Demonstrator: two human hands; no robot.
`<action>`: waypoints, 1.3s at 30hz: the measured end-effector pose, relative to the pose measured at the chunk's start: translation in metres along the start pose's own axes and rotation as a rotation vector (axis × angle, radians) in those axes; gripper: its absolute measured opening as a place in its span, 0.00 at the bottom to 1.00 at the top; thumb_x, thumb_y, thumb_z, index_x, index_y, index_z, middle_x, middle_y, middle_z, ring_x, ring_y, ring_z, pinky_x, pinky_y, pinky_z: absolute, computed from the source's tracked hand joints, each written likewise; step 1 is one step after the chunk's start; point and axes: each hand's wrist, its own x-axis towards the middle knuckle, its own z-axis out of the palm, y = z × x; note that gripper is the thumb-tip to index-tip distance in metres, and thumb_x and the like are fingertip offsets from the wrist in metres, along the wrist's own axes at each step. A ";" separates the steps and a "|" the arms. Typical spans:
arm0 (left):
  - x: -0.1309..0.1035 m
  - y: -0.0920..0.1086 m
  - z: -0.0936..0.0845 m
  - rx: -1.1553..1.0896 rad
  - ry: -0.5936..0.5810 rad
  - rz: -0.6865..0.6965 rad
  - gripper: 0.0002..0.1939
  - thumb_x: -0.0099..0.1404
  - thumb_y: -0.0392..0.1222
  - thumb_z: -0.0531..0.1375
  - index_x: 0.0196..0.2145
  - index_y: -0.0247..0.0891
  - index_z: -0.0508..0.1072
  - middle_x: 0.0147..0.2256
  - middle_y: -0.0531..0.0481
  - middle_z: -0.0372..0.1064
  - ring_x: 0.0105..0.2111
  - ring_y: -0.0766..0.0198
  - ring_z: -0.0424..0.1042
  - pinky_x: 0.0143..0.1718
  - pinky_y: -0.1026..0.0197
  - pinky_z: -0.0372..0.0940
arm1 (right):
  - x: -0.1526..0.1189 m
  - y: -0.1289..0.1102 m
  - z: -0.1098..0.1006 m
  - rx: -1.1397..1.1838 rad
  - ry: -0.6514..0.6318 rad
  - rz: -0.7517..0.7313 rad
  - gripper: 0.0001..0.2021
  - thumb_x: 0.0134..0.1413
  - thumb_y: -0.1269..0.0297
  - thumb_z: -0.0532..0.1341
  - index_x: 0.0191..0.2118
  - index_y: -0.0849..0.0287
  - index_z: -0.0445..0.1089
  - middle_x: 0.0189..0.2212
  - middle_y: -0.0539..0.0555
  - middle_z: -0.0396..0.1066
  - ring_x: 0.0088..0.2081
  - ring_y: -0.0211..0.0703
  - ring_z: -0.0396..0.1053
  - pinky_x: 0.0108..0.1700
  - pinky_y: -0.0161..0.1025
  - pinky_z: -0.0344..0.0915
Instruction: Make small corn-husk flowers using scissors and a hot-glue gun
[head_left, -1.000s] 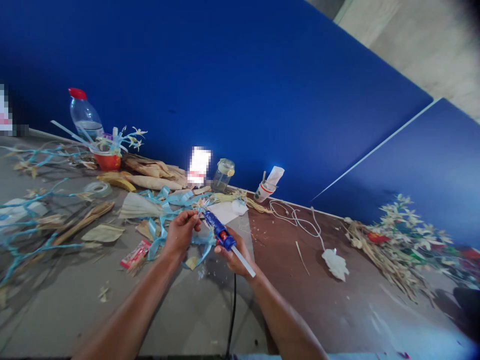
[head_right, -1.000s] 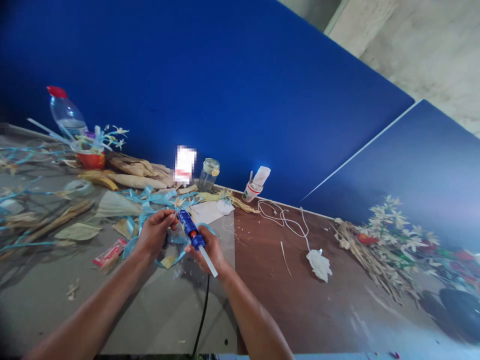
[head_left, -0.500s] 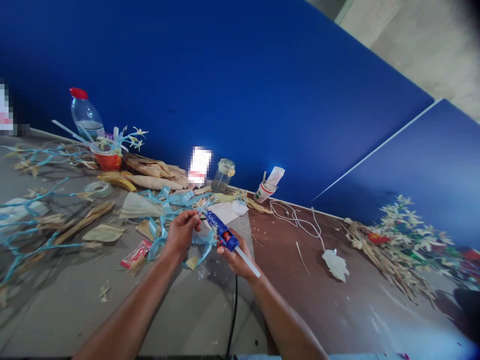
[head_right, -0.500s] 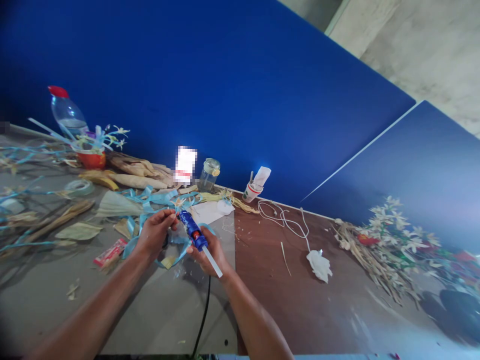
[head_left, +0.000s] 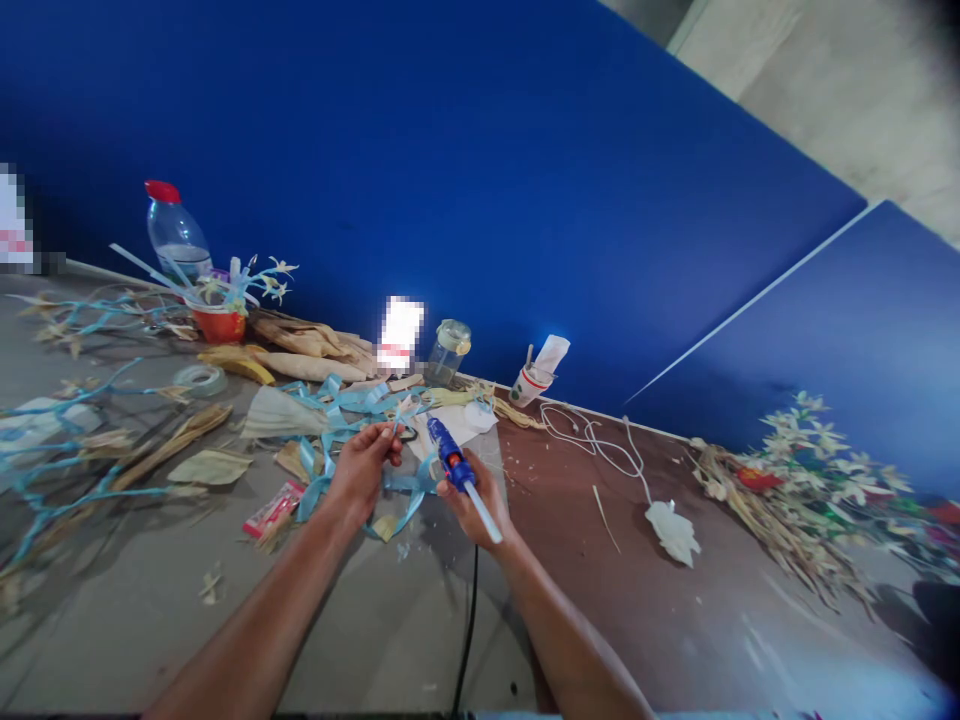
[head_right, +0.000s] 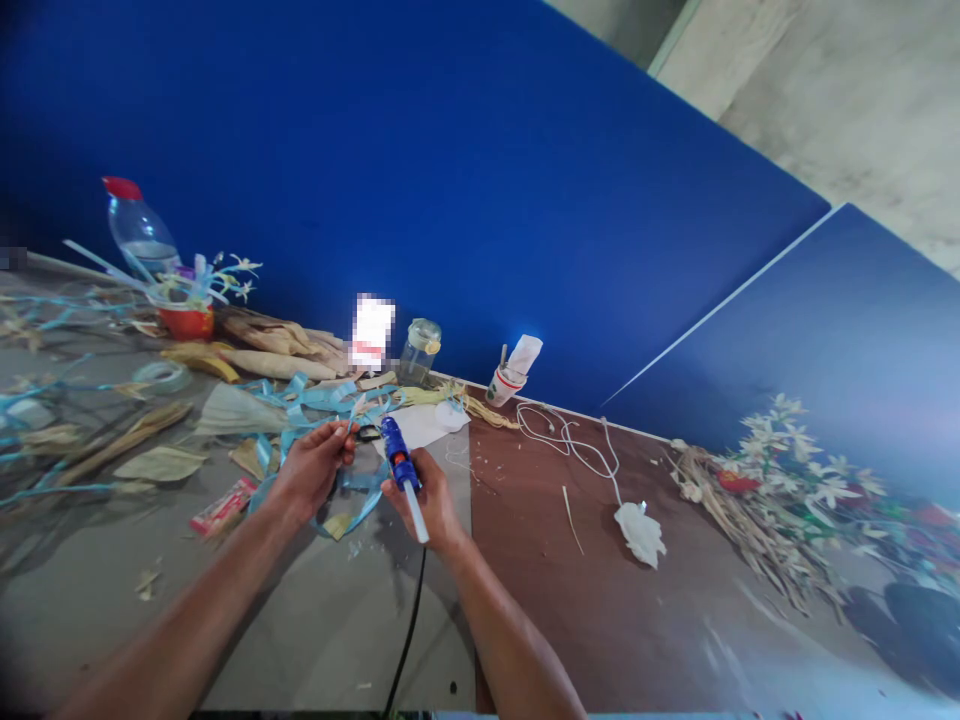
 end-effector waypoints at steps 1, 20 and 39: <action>0.001 0.000 0.000 -0.031 -0.007 -0.023 0.16 0.46 0.48 0.68 0.28 0.33 0.74 0.21 0.53 0.65 0.19 0.71 0.60 0.21 0.67 0.56 | 0.001 0.003 0.000 -0.116 0.044 -0.008 0.12 0.50 0.54 0.60 0.35 0.58 0.65 0.29 0.52 0.65 0.31 0.42 0.64 0.34 0.38 0.61; 0.000 0.008 0.001 -0.254 -0.078 -0.177 0.09 0.46 0.31 0.68 0.27 0.34 0.74 0.23 0.52 0.70 0.23 0.71 0.68 0.26 0.68 0.65 | 0.004 0.016 0.000 -0.862 -0.144 0.268 0.15 0.49 0.59 0.60 0.42 0.61 0.68 0.41 0.61 0.68 0.45 0.53 0.66 0.49 0.50 0.54; 0.003 -0.008 -0.002 0.089 -0.301 -0.146 0.16 0.41 0.44 0.72 0.25 0.33 0.75 0.20 0.51 0.70 0.19 0.70 0.65 0.23 0.66 0.60 | 0.038 -0.005 0.018 0.310 0.076 0.203 0.08 0.47 0.59 0.61 0.33 0.56 0.72 0.24 0.49 0.69 0.25 0.38 0.64 0.28 0.34 0.62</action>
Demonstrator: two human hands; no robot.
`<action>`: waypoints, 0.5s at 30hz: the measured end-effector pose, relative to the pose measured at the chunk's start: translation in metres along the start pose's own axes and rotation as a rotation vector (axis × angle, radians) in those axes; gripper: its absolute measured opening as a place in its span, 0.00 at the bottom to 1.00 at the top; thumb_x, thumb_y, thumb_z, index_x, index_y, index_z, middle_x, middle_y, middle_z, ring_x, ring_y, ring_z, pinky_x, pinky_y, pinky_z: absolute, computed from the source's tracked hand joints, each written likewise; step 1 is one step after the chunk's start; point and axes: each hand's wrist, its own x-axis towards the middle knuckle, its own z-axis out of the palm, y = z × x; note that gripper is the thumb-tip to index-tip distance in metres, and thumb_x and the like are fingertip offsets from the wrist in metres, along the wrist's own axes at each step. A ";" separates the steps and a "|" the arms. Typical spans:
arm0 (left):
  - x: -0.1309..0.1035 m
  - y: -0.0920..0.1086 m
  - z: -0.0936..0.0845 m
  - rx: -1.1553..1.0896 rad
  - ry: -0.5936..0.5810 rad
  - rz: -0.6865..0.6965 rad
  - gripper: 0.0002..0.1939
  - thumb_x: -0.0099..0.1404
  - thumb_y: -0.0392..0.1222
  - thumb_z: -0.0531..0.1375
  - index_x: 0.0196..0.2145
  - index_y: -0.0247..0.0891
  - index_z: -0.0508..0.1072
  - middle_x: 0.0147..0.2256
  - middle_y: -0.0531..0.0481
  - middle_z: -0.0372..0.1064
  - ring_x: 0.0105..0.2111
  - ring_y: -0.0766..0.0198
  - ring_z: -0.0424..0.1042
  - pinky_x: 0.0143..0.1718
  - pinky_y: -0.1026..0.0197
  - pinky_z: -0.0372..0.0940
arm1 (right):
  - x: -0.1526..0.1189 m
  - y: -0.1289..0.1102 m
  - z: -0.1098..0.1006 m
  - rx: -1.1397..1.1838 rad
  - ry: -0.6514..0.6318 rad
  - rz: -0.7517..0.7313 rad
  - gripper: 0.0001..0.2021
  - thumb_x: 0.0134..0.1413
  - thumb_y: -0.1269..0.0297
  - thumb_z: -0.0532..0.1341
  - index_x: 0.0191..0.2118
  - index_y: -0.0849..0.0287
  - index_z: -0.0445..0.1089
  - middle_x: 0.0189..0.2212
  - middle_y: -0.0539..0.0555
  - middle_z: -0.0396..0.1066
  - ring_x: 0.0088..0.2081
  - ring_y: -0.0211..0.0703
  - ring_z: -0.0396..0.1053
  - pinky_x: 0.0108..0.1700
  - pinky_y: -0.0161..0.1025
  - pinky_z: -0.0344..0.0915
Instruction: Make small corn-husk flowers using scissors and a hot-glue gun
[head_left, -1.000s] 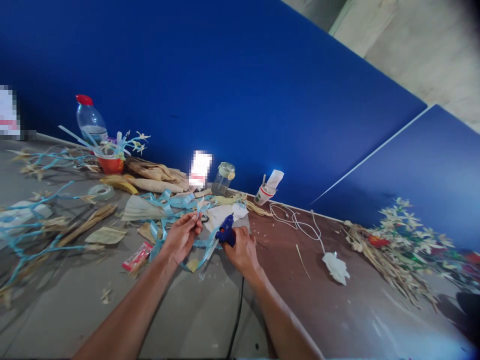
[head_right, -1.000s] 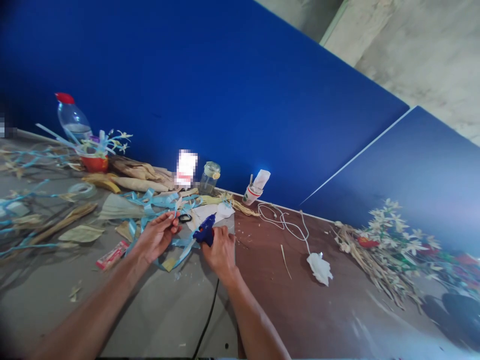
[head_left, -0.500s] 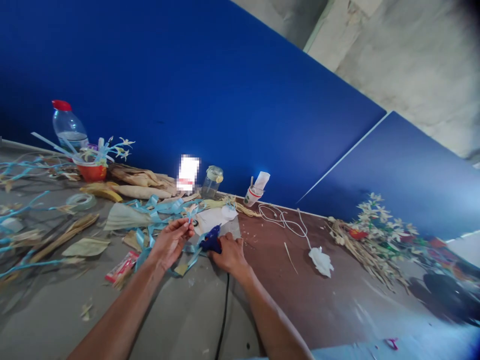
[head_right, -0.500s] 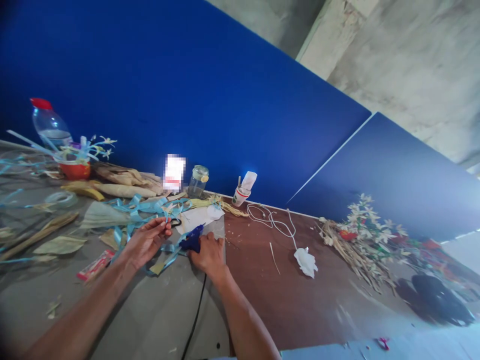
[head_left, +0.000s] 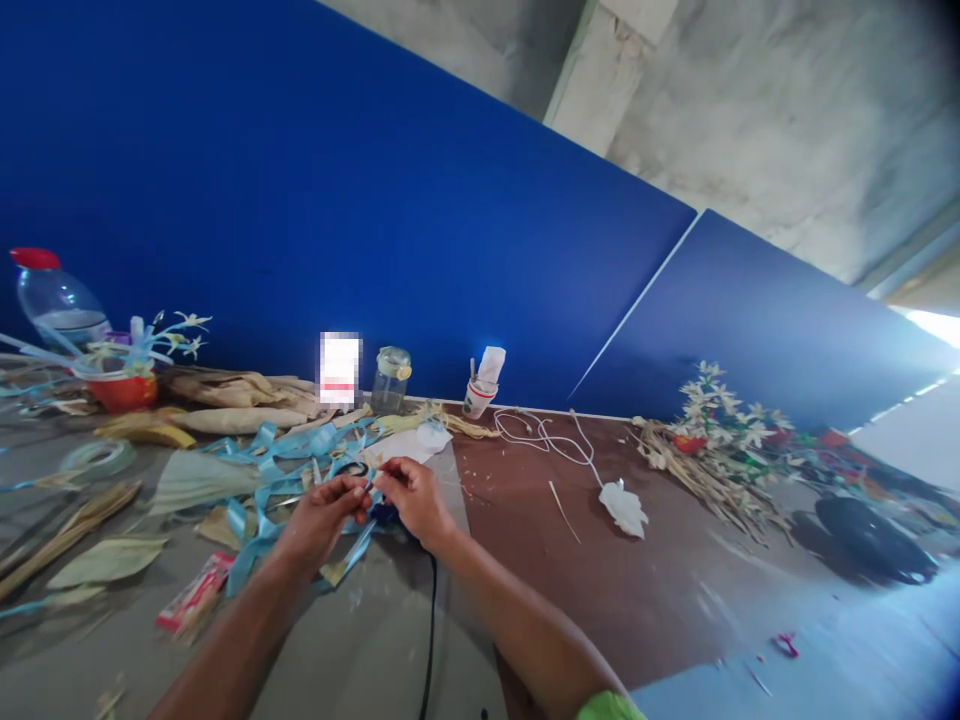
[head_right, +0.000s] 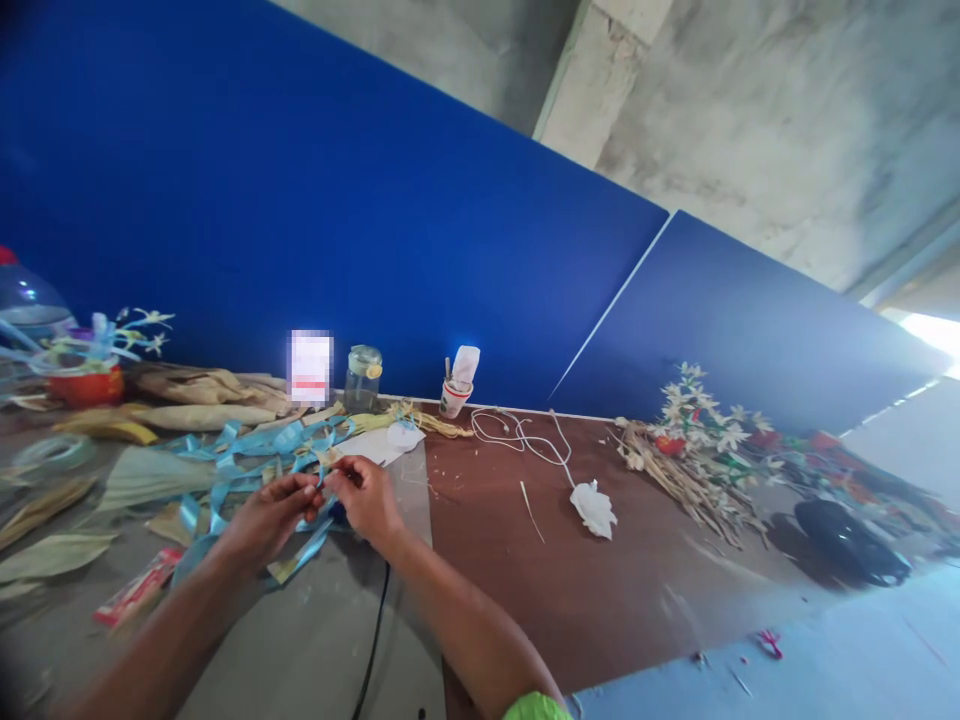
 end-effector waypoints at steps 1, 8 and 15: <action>0.000 0.001 0.001 0.021 0.004 -0.002 0.16 0.39 0.45 0.72 0.24 0.33 0.75 0.20 0.52 0.70 0.19 0.69 0.65 0.23 0.66 0.60 | 0.002 -0.001 0.003 -0.004 0.012 -0.006 0.06 0.45 0.60 0.61 0.29 0.56 0.71 0.23 0.48 0.68 0.25 0.38 0.63 0.28 0.34 0.61; 0.000 0.002 0.003 0.121 0.056 -0.012 0.20 0.40 0.50 0.71 0.27 0.33 0.76 0.22 0.50 0.71 0.21 0.66 0.67 0.26 0.63 0.61 | 0.008 0.000 0.002 -0.019 0.013 -0.002 0.06 0.42 0.61 0.61 0.23 0.57 0.68 0.18 0.46 0.64 0.23 0.37 0.60 0.27 0.33 0.58; 0.000 0.002 -0.012 0.313 0.291 0.061 0.19 0.50 0.56 0.65 0.26 0.35 0.70 0.20 0.56 0.64 0.18 0.71 0.60 0.21 0.67 0.55 | 0.045 0.008 -0.049 -0.152 0.225 -0.038 0.11 0.45 0.56 0.58 0.24 0.59 0.66 0.17 0.46 0.61 0.21 0.35 0.56 0.26 0.32 0.55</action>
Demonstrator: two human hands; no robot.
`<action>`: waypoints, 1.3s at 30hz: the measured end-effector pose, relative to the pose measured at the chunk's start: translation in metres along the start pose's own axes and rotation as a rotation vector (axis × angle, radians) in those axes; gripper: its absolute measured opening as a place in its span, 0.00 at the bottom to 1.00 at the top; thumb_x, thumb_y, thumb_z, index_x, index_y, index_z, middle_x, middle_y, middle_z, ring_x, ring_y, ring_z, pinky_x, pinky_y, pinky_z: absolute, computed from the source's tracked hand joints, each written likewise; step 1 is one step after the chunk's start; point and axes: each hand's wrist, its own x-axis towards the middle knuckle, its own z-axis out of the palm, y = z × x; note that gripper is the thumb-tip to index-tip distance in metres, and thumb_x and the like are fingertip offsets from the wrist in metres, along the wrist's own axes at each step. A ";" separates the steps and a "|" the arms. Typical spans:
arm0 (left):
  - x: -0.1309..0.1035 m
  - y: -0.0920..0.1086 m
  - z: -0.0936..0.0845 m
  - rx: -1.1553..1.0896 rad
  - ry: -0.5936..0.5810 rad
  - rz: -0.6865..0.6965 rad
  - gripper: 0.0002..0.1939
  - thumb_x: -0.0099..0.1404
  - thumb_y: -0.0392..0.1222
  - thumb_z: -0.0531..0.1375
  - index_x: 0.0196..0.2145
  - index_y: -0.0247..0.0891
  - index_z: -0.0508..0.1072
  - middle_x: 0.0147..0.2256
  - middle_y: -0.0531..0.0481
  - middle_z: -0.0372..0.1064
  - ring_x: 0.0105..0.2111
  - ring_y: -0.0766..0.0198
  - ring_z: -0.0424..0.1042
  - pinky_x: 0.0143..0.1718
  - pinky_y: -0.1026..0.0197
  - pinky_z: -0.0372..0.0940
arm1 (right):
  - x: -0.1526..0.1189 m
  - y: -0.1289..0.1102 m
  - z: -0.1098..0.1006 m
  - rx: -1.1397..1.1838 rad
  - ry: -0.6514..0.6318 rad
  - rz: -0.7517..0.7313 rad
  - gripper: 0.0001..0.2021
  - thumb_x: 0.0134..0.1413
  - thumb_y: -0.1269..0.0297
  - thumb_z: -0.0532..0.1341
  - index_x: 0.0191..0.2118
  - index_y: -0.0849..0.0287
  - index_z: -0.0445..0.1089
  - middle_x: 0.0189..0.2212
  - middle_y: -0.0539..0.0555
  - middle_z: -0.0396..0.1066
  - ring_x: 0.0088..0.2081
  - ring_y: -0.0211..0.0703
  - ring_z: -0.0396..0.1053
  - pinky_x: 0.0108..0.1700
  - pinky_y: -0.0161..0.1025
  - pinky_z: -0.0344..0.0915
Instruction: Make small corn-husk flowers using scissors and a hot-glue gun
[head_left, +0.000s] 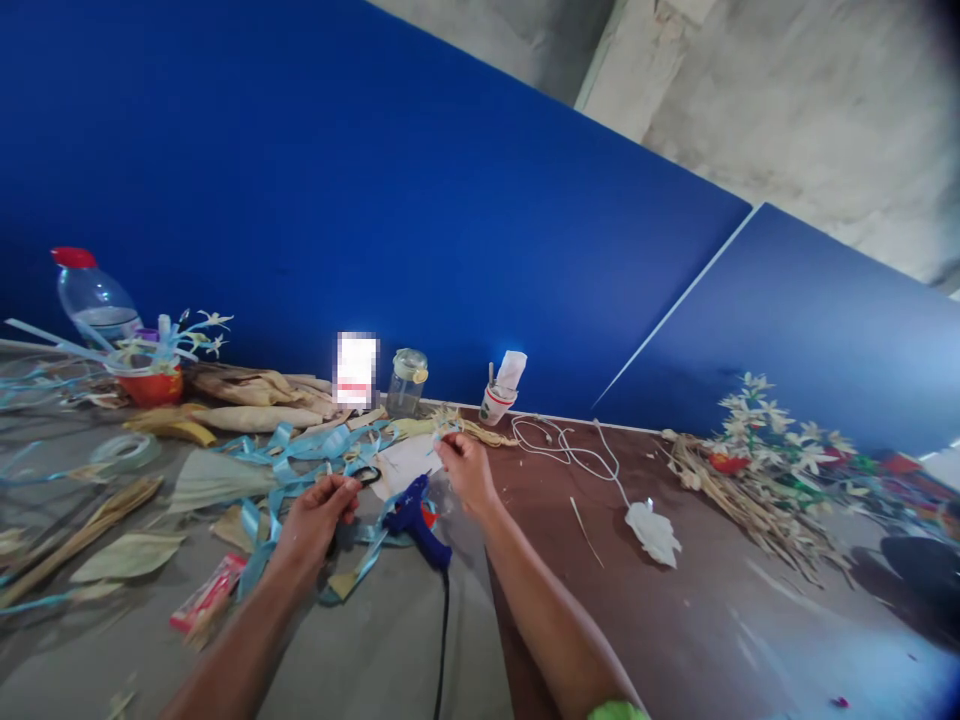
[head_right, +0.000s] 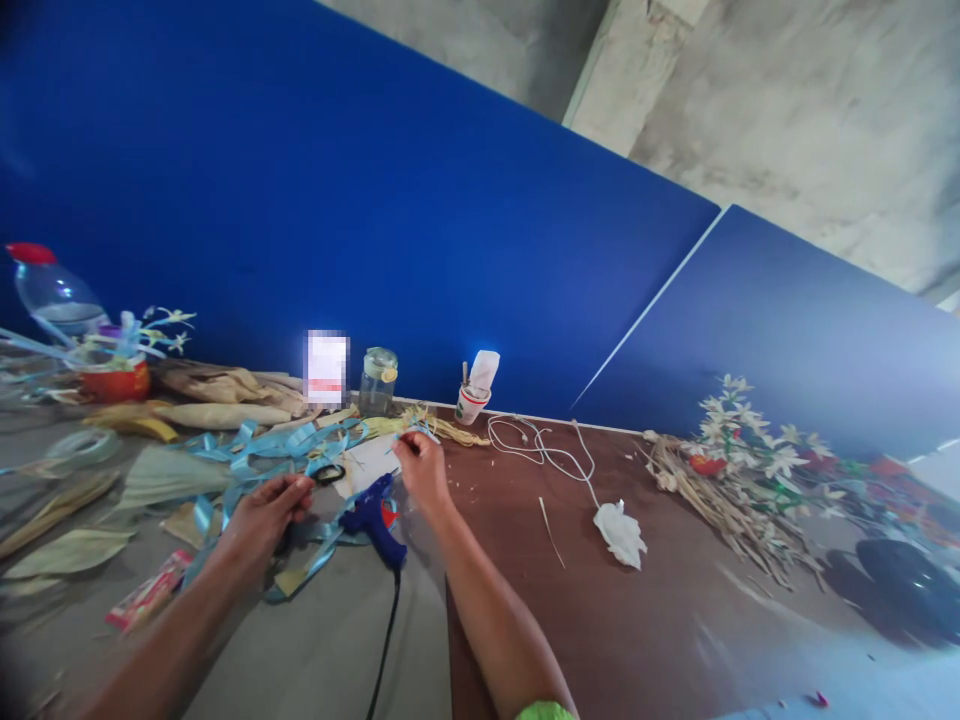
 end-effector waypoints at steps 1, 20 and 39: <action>0.001 0.000 -0.002 0.022 0.033 0.004 0.19 0.51 0.56 0.64 0.26 0.36 0.69 0.19 0.57 0.63 0.18 0.71 0.58 0.19 0.68 0.54 | 0.008 0.004 -0.006 -0.083 0.034 -0.032 0.11 0.45 0.56 0.58 0.24 0.60 0.66 0.18 0.47 0.63 0.22 0.35 0.57 0.27 0.33 0.56; 0.003 0.000 -0.003 0.176 0.108 0.099 0.19 0.53 0.57 0.59 0.27 0.36 0.69 0.20 0.54 0.63 0.20 0.68 0.60 0.23 0.64 0.55 | 0.063 0.048 -0.017 -0.474 0.163 -0.032 0.09 0.48 0.62 0.55 0.25 0.59 0.70 0.24 0.53 0.73 0.28 0.42 0.66 0.35 0.35 0.61; 0.005 -0.005 -0.001 0.055 0.095 0.109 0.18 0.50 0.54 0.62 0.30 0.35 0.73 0.21 0.53 0.66 0.20 0.65 0.62 0.24 0.62 0.57 | 0.054 0.061 -0.024 -0.673 0.072 -0.184 0.07 0.51 0.70 0.55 0.29 0.59 0.70 0.32 0.54 0.72 0.37 0.43 0.67 0.44 0.37 0.58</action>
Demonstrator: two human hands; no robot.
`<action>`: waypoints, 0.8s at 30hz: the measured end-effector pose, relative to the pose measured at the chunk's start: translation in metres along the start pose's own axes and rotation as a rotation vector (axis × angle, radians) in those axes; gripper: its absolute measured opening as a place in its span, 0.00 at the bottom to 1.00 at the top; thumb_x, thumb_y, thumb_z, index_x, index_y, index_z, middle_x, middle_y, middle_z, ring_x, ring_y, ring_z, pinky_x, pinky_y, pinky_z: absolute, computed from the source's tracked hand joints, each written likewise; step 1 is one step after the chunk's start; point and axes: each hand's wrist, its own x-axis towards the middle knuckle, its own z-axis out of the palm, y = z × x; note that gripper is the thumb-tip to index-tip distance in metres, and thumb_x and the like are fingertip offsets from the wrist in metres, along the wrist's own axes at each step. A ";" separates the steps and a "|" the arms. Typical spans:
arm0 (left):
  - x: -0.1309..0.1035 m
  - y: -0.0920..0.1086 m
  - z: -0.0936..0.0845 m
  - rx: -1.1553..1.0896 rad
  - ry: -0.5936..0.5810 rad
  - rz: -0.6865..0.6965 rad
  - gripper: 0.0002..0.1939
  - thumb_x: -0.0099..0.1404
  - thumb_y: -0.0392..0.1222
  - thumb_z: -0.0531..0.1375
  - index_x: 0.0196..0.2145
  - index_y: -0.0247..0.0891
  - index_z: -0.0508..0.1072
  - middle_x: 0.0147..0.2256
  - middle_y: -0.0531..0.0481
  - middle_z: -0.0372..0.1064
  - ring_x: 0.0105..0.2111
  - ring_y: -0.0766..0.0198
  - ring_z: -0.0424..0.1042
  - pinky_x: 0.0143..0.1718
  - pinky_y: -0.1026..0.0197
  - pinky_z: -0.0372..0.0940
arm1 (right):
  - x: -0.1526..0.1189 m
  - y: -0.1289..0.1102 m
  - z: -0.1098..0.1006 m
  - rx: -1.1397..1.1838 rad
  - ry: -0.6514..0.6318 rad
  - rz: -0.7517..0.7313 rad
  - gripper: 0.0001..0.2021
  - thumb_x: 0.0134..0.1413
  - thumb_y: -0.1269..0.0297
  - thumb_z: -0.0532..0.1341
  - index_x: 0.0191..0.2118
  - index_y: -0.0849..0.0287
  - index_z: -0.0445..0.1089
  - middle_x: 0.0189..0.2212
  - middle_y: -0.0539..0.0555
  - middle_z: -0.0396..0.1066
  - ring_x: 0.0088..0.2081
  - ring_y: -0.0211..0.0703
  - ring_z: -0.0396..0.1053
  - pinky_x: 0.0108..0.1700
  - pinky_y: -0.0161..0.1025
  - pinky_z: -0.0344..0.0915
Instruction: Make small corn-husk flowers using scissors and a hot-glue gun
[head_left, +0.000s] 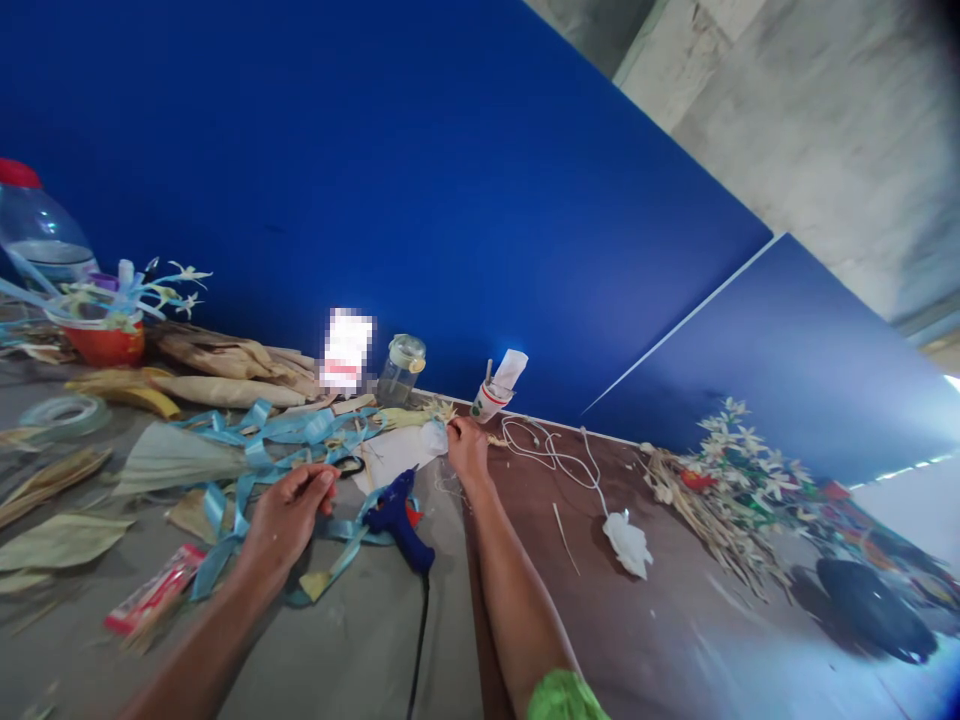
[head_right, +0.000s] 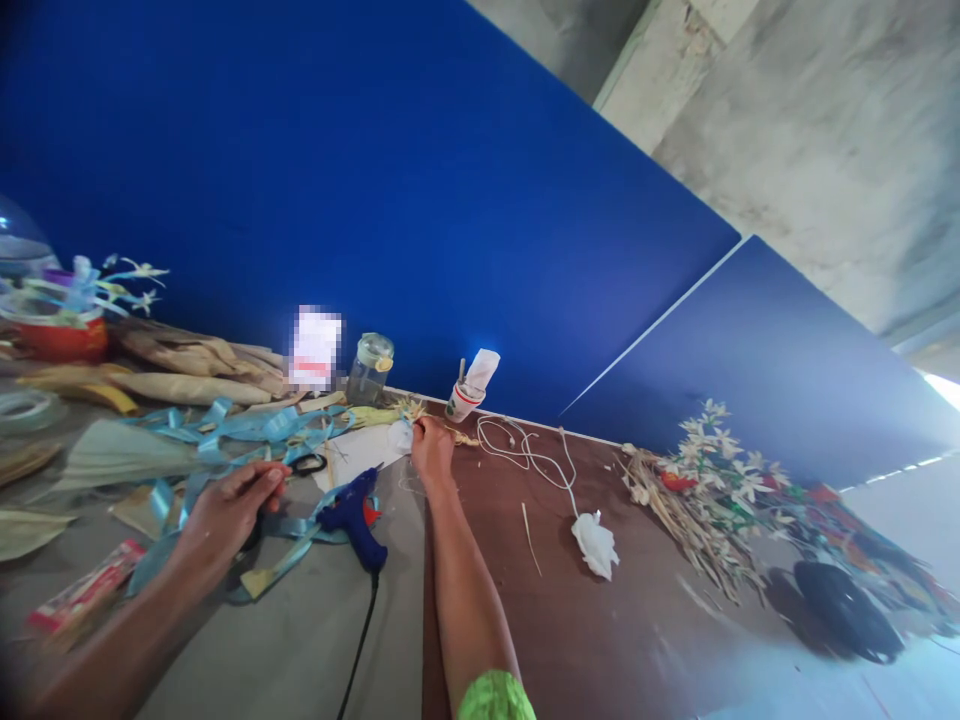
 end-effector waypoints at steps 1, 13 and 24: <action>0.001 -0.001 0.000 -0.002 0.005 0.006 0.19 0.49 0.55 0.62 0.30 0.35 0.73 0.21 0.53 0.66 0.20 0.65 0.63 0.24 0.62 0.57 | 0.000 0.001 0.000 -0.006 0.005 0.001 0.07 0.52 0.70 0.55 0.29 0.59 0.70 0.32 0.54 0.72 0.36 0.43 0.67 0.44 0.37 0.58; 0.000 0.003 0.002 -0.053 0.021 0.005 0.21 0.46 0.58 0.63 0.28 0.36 0.73 0.20 0.52 0.66 0.19 0.64 0.63 0.22 0.61 0.59 | -0.001 0.010 -0.003 -0.043 0.110 0.109 0.09 0.52 0.67 0.53 0.29 0.60 0.70 0.29 0.55 0.72 0.32 0.44 0.67 0.39 0.37 0.58; 0.000 0.000 0.003 -0.078 0.007 -0.041 0.21 0.46 0.56 0.65 0.30 0.35 0.73 0.20 0.54 0.67 0.18 0.66 0.63 0.20 0.63 0.56 | -0.005 0.013 0.006 -0.031 0.082 0.166 0.10 0.51 0.65 0.54 0.27 0.59 0.71 0.27 0.54 0.73 0.30 0.43 0.66 0.37 0.36 0.58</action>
